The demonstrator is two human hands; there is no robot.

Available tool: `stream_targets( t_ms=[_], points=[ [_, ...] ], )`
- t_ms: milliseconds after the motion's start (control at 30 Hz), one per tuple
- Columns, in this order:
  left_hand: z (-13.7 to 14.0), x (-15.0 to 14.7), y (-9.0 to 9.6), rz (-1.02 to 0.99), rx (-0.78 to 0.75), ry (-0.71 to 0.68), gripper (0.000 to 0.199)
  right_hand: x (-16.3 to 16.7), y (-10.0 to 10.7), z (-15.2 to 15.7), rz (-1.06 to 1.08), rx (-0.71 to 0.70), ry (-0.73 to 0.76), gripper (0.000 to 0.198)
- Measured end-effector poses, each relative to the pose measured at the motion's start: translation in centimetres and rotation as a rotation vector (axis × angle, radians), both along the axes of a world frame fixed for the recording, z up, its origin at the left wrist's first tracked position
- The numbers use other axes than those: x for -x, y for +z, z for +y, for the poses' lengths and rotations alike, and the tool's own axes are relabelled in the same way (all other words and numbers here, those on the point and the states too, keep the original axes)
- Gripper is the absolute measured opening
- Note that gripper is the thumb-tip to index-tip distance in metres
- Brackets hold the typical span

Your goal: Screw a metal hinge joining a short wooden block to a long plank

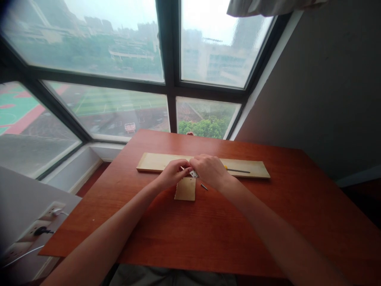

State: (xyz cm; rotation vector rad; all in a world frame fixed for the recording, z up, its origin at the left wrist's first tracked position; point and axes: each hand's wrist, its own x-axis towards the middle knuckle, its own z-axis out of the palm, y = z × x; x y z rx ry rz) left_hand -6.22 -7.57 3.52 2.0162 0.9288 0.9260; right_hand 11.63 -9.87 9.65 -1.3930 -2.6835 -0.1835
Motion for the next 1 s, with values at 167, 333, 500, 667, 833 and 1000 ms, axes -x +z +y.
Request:
stream_targets(
  t_ms=[167, 333, 500, 667, 833, 1000],
  points=[
    [0.0, 0.0, 0.0, -0.019, 0.013, -0.021, 0.019, -0.8, 0.0, 0.3, 0.218, 0.134, 0.031, 0.015],
    [0.1, 0.0, -0.2, -0.010, -0.029, -0.012, 0.016, -1.7, -0.3, 0.7, 0.355, 0.236, 0.024, 0.015],
    [0.4, 0.0, -0.6, -0.007, -0.060, -0.008, 0.012, -1.7, -0.1, 0.8, 0.299, 0.234, -0.025, 0.014],
    [0.7, 0.2, -0.8, 0.002, -0.071, 0.014, 0.011, -1.5, 0.0, 0.8, 0.352, 0.254, -0.044, 0.010],
    [0.6, 0.1, -0.6, -0.037, -0.027, -0.007, 0.013, -1.1, -0.5, 0.8, 0.419, 0.236, -0.074, 0.009],
    [0.3, -0.1, -0.4, -0.075, 0.004, -0.030, 0.022, -0.6, -0.6, 0.6, 0.460, 0.235, -0.085, 0.007]
  ],
)
